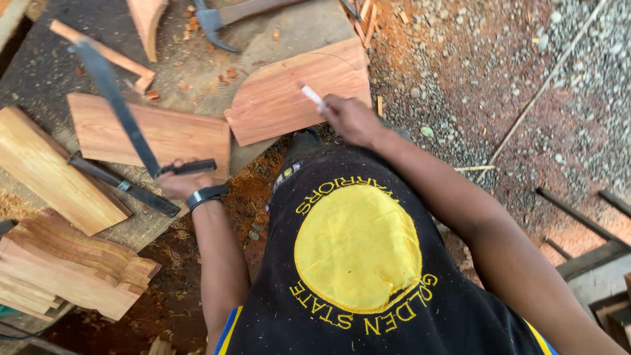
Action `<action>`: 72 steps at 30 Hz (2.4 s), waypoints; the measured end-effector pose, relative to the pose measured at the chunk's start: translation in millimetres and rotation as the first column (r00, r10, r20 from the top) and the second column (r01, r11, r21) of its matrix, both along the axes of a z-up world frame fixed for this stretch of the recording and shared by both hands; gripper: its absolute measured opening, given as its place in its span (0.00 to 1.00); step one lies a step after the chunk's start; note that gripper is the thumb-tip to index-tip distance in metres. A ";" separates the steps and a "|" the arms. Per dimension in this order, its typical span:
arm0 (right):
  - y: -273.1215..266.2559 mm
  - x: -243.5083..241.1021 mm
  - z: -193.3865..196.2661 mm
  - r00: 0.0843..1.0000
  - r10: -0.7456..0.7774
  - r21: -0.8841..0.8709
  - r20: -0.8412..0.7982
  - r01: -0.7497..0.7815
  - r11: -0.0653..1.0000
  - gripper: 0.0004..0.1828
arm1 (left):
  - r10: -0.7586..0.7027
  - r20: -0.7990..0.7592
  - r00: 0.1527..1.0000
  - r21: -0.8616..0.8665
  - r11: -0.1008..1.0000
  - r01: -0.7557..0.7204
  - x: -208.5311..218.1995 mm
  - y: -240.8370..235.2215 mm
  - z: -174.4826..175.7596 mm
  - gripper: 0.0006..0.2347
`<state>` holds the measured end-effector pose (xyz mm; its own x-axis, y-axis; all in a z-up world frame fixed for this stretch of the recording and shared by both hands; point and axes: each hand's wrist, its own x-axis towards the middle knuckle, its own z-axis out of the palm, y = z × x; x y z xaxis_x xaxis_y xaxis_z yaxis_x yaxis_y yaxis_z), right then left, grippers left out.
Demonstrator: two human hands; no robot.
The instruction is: The person uses a try square and a pencil to mark curved lines on a rectangular piece of wood. They then use a chisel and a hammer to carve along the marked lines, shaping the wood into a curved profile.
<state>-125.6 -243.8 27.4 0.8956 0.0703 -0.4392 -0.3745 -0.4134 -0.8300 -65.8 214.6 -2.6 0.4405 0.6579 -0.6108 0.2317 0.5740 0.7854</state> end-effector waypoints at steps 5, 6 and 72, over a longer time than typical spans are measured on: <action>107.2 50.8 -39.3 0.906 0.402 -0.103 -0.135 -0.416 0.903 0.17 | 0.214 0.001 0.977 -0.152 0.965 -0.211 -41.7 120.2 -52.9 0.15; 127.8 59.3 -32.0 0.892 0.436 -0.102 -0.119 -0.448 0.888 0.17 | 0.250 0.017 0.968 -0.148 0.958 -0.245 -48.5 130.4 -53.2 0.15; 245.9 239.6 5.7 0.854 0.355 -0.215 0.380 -0.292 0.932 0.31 | -0.586 -0.625 0.516 0.296 0.433 0.851 -100.4 19.1 -15.6 0.38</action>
